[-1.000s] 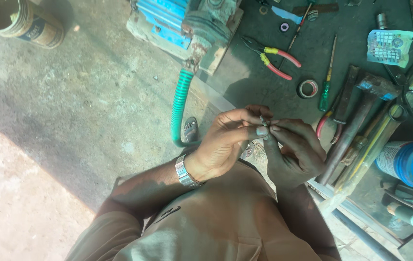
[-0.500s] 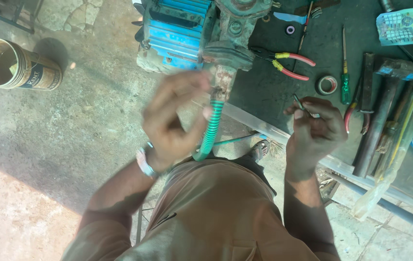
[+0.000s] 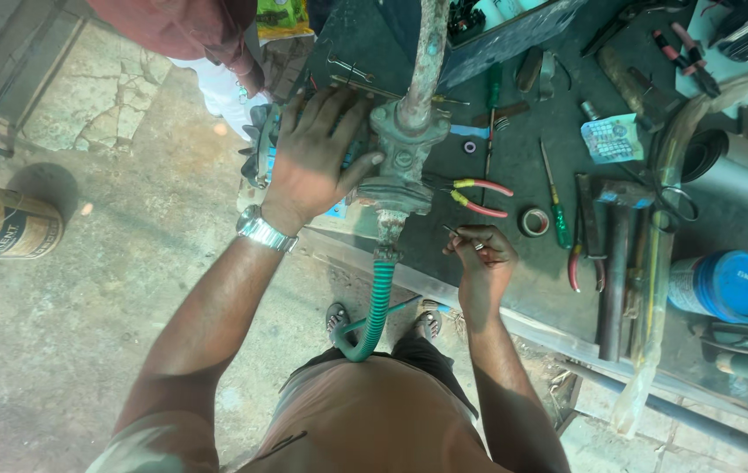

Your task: The person works on a blue electric motor mounted on a wooden board, using a screwdriver and pliers to adjust components and tighten a green hose connection. The person applies grease to a small metal part and reattaches it to the motor assembly.

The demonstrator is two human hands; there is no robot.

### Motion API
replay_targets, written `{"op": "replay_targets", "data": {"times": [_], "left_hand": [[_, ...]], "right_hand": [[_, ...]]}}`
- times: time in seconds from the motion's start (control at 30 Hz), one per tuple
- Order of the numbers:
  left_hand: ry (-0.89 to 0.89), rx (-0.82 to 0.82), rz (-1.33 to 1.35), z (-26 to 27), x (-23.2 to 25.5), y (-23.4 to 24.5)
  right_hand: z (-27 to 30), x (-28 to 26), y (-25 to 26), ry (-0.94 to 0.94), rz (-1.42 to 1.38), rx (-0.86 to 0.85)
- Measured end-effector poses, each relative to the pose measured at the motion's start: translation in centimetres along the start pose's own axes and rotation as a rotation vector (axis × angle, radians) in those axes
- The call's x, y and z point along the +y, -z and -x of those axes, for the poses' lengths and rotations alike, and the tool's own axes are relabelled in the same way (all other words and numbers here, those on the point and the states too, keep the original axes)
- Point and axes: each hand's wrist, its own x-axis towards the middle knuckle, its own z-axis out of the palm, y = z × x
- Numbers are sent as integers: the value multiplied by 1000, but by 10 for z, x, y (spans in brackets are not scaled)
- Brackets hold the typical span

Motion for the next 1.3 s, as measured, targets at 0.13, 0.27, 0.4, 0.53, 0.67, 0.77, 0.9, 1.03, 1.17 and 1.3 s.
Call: {"op": "replay_targets", "data": {"times": [0.13, 0.27, 0.4, 0.53, 0.67, 0.77, 0.9, 1.03, 1.17, 1.3], "left_hand": [[38, -101, -88, -5, -5, -8], [18, -64, -129, -7, -9, -1], [29, -114, -116, -14, -11, 2], [104, -134, -40, -20, -11, 1], [99, -101, -55, -31, -18, -4], [78, -76, -50, -38, -26, -10], [48, -77, -80, -57, -41, -21], [10, -94, -131, -84, -60, -36], [-26, -70, -88, -94, -73, -45], [-61, -55, -29, -90, -76, -48]], "right_hand": [[-23, 14, 4, -72, 33, -7], [-36, 24, 10, -122, -3, -51], [-54, 38, 14, -143, -5, -133], [-74, 64, 16, -208, -5, -205], [-85, 90, 9, -217, 25, -260], [-89, 96, 2, -250, -41, -273], [-96, 90, -11, -249, -29, -276], [-106, 86, -27, -182, -62, -255], [-118, 88, -38, -135, -73, -187], [-121, 93, -45, -138, -88, -183]]}}
